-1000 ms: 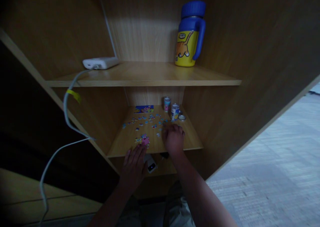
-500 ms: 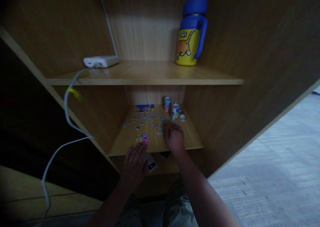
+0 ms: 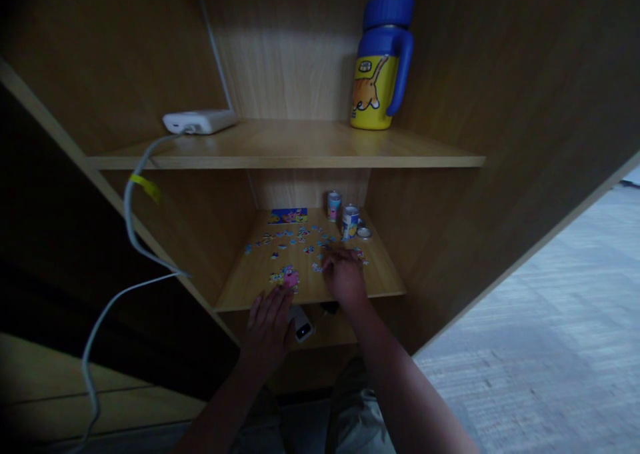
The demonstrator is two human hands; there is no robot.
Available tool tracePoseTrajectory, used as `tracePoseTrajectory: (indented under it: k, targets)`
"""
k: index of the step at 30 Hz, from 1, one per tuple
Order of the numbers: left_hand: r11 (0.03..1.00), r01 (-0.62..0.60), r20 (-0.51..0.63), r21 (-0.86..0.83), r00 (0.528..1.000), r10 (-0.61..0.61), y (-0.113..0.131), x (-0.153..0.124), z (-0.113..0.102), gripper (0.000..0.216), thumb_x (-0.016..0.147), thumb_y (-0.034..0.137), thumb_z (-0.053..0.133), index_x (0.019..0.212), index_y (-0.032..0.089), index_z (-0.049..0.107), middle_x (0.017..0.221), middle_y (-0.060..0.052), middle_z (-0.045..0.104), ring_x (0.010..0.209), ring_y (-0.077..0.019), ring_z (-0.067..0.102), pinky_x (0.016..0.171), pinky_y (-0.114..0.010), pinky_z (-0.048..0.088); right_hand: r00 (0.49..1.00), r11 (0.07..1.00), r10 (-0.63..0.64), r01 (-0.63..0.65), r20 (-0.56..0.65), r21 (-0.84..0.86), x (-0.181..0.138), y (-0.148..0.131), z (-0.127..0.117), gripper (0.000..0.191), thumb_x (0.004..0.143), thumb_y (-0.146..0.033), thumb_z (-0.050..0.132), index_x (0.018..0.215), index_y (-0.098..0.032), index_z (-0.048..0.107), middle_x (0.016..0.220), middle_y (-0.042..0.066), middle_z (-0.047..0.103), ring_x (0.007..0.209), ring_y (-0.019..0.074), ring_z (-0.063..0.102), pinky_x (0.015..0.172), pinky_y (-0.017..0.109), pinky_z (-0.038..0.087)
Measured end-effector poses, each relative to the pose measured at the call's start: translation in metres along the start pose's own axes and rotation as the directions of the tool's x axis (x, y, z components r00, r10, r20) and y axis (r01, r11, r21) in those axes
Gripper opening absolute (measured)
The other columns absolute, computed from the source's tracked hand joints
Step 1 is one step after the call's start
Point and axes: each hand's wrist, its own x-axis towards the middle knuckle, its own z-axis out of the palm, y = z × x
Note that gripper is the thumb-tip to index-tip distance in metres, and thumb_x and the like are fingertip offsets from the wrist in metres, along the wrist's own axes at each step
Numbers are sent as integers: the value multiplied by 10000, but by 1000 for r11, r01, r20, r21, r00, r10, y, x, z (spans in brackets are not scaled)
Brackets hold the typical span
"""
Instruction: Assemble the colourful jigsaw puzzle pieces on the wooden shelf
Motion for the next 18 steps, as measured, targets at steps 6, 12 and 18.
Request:
tracePoseTrajectory:
  k: [6,12,18]
  targets:
    - [1000,5,15,5,1000,-5,1,0,-1,614,1064,233,556,1671,164,488,1695,-118,554,1584,-288,501,1412,-498,165,998,998,3,2,69,-64,-2,-7,-3,153,967,-258,703,1065,-257,821,1224,94,771,1221,304,615,1110,446,406]
    - [1000,9,23,11,1000,-9,0,-1,1,678,1058,242,559,1721,184,427,1693,-118,557,1576,-293,512,1405,-508,187,994,997,-16,24,107,-68,-2,-11,-4,106,981,-354,752,998,-259,795,1230,92,757,1269,304,599,1133,450,389]
    - [1000,8,23,2,1000,-8,1,0,0,701,1063,240,558,1740,185,387,1711,-109,535,1581,-284,504,1404,-501,192,994,998,-65,65,83,11,0,-5,-1,172,993,-407,798,924,-250,781,1188,76,760,1212,285,640,1104,435,410]
